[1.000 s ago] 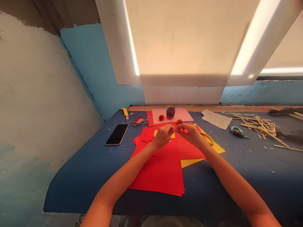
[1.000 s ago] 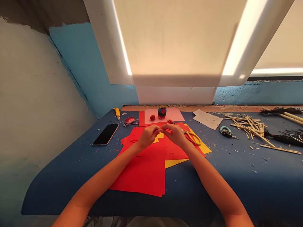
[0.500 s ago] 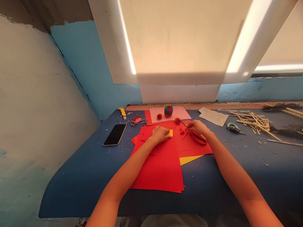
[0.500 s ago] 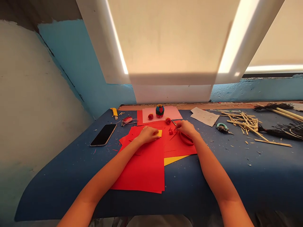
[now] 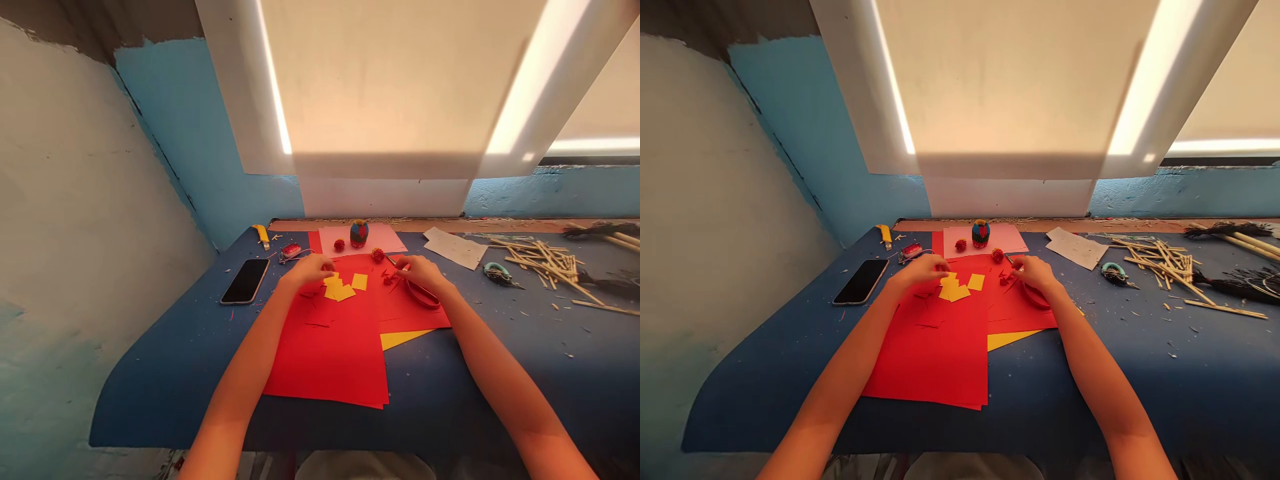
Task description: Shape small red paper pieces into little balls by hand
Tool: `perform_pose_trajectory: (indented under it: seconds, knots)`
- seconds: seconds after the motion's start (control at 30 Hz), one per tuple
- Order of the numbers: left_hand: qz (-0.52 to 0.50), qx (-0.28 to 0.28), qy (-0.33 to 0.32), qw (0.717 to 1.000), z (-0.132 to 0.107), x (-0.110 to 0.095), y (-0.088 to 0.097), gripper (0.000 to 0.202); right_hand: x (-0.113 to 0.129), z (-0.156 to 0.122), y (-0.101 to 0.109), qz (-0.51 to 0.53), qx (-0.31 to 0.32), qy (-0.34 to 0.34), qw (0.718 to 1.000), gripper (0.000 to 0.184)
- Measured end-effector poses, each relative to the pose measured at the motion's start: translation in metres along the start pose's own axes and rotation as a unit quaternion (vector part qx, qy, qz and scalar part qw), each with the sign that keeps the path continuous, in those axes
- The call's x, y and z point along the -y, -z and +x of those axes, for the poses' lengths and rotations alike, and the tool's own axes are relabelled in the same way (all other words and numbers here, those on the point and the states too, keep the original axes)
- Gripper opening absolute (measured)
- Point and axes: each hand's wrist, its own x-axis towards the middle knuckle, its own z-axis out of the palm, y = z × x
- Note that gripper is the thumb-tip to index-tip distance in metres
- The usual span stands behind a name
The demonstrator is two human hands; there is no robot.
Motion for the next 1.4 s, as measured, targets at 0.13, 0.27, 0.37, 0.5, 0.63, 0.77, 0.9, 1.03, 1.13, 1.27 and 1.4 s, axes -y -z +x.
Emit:
perform_pose_trajectory:
  seconds: [0.13, 0.27, 0.37, 0.5, 0.63, 0.77, 0.9, 1.03, 1.13, 1.27, 1.4]
  knots:
    - [0.060, 0.015, 0.100, 0.993, -0.020, 0.022, 0.018, 0.039, -0.002, 0.003, -0.003, -0.016, 0.006, 0.016, 1.000, 0.023]
    - [0.022, 0.095, 0.122, 0.988, -0.019, 0.030, 0.014, 0.053, -0.004, 0.005, -0.006, -0.016, -0.001, 0.021, 1.000, 0.024]
    - [0.034, 0.098, 0.133, 0.986, -0.014, 0.031, 0.007, 0.046, -0.005, 0.005, -0.006, -0.009, -0.014, 0.028, 0.999, 0.023]
    - [0.055, 0.105, 0.134, 0.984, -0.014, 0.028, 0.007, 0.022, -0.006, 0.004, -0.004, -0.001, -0.019, 0.019, 1.000, 0.021]
    - [0.056, 0.078, 0.147, 0.984, -0.020, 0.018, 0.017, 0.017, -0.004, 0.002, 0.000, 0.011, -0.029, 0.001, 1.000, 0.022]
    - [0.084, -0.011, 0.136, 0.987, -0.026, 0.007, 0.023, 0.020, 0.002, -0.002, 0.003, 0.022, -0.088, -0.018, 0.996, 0.028]
    - [-0.030, -0.087, 0.068, 0.993, -0.022, -0.008, 0.019, 0.024, 0.014, -0.004, -0.003, 0.072, -0.191, 0.032, 0.978, 0.024]
    - [-0.255, -0.085, -0.007, 0.963, -0.015, -0.031, 0.006, 0.020, 0.033, -0.011, -0.015, 0.128, -0.258, 0.240, 0.927, 0.024]
    - [-0.333, -0.051, -0.037, 0.941, -0.013, -0.044, 0.002, 0.022, 0.048, -0.020, -0.021, 0.092, -0.262, 0.366, 0.888, 0.023]
    - [-0.372, 0.071, -0.074, 0.923, -0.017, -0.044, 0.003, 0.031, 0.061, -0.029, -0.022, 0.042, -0.257, 0.426, 0.866, 0.023]
    - [-0.377, 0.167, -0.085, 0.907, -0.018, -0.036, 0.002, 0.034, 0.064, -0.032, -0.022, 0.036, -0.261, 0.459, 0.849, 0.024]
